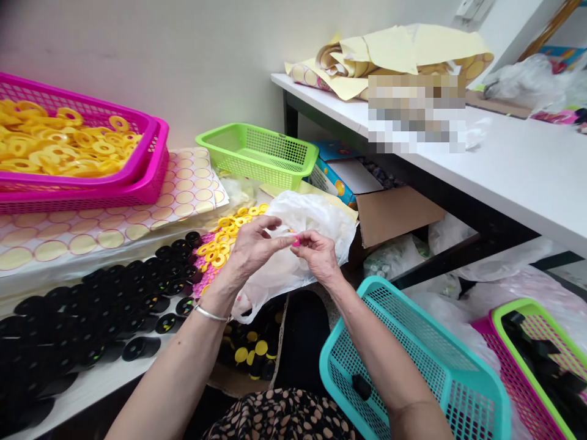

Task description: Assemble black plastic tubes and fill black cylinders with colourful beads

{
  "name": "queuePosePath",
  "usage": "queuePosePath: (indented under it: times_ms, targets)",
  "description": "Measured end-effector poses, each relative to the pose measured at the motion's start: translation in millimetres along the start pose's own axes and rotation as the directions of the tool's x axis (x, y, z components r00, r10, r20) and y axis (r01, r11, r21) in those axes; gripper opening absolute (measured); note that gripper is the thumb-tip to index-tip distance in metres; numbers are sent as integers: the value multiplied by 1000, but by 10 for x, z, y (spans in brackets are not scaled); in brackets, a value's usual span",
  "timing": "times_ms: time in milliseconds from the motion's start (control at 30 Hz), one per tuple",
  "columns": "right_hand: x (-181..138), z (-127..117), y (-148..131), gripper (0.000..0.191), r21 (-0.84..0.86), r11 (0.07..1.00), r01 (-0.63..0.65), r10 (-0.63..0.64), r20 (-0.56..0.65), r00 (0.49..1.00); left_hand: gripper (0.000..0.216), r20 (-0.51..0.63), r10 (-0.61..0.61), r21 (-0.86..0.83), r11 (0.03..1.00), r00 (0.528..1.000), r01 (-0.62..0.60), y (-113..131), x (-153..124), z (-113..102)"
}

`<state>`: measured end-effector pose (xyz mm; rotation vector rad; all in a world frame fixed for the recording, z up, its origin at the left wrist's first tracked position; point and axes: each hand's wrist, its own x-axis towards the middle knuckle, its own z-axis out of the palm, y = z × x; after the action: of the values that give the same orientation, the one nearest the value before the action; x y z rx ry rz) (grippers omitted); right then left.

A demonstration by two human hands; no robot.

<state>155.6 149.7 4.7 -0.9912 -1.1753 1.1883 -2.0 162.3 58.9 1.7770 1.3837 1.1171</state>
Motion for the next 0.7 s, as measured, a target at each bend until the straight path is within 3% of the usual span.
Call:
queuePosePath:
  times_ms: [100, 200, 300, 400, 467, 533, 700]
  targets:
    - [57, 75, -82, 19, -16, 996, 91, -90, 51, 995, 30, 231, -118, -310, 932, 966, 188, 9, -61, 107]
    - [118, 37, -84, 19, -110, 972, 209, -185, 198, 963, 25, 232, -121, -457, 862, 965, 218, -80, -88, 185]
    - [165, -73, 8, 18, -327, 914, 239, -156, 260, 953, 22, 178, -145, -375, 904, 973, 204, -223, -103, 191]
    - [174, -153, 132, 14, -721, 647, 248, -37, 295, 955, 19, 109, -174, -214, 957, 979, 194, -377, -153, 161]
    - [158, -164, 201, 17, -837, 478, 266, 39, 323, 946, 18, 91, -175, -156, 970, 980, 187, -468, -210, 144]
    - [140, -157, 252, 19, -856, 438, 275, 55, 331, 942, 18, 97, -177, -148, 971, 979, 190, -540, -272, 131]
    - [140, -150, 270, 17, -836, 465, 291, 5, 331, 944, 19, 90, -203, -162, 963, 975, 216, -617, -364, 99]
